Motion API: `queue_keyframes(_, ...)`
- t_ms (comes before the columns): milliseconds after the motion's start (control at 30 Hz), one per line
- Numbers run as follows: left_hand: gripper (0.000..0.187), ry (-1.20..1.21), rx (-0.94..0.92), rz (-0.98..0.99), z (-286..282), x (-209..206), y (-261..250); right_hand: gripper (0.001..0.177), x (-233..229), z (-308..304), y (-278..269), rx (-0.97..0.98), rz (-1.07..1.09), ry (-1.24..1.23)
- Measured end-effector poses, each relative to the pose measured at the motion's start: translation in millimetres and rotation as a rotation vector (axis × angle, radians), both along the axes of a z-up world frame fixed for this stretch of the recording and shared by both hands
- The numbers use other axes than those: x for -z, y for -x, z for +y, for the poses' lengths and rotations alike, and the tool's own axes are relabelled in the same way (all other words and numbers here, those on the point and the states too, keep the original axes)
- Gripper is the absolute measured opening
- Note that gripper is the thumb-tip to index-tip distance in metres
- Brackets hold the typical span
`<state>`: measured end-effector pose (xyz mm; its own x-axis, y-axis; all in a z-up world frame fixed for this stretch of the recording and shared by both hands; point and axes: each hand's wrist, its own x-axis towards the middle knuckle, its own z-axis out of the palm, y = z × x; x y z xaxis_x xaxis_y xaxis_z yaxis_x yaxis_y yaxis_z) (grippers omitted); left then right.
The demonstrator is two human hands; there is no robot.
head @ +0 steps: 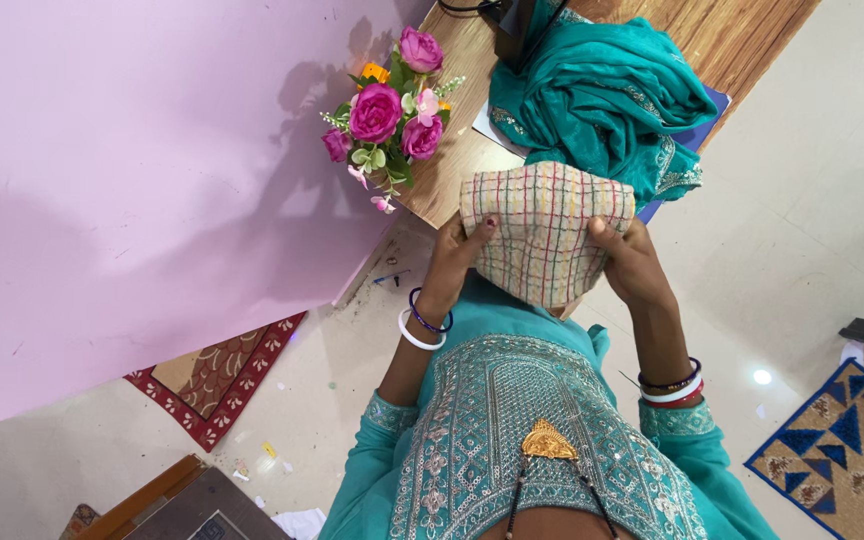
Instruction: The person folds a cloth and then uses it to wipe the surface and handle of a wooden door.
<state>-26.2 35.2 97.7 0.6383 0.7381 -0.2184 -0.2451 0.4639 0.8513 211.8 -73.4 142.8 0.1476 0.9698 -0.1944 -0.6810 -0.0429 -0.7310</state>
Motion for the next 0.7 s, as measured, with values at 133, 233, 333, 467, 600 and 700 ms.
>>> queue_keyframes(133,0.034,-0.442,-0.259,0.393,-0.9,-43.3,-8.5,0.038,-17.7,-9.2,4.0,0.161,-0.925,0.069)
queue_keyframes(233,0.028,-0.909,-0.334,0.584,-5.2,-72.8,-7.2,0.030,-38.9,-13.8,12.3,0.323,-1.120,-0.141)
queue_keyframes(333,0.027,-1.035,-0.257,0.401,-9.6,-94.4,8.5,0.029,-52.3,-34.0,15.4,0.351,-1.097,-0.276)
queue_keyframes(467,0.037,-0.646,-0.016,0.169,-6.9,-70.1,16.7,0.042,-24.9,-50.2,8.4,0.288,-0.796,-0.174)
queue_keyframes(600,0.036,-0.390,0.001,0.372,10.9,10.5,0.3,0.043,18.2,-32.4,6.3,0.222,-0.623,0.117)
queue_keyframes(700,0.039,-0.264,-0.028,0.104,28.2,56.1,-12.7,0.039,33.9,-13.3,10.4,0.175,-0.479,0.162)
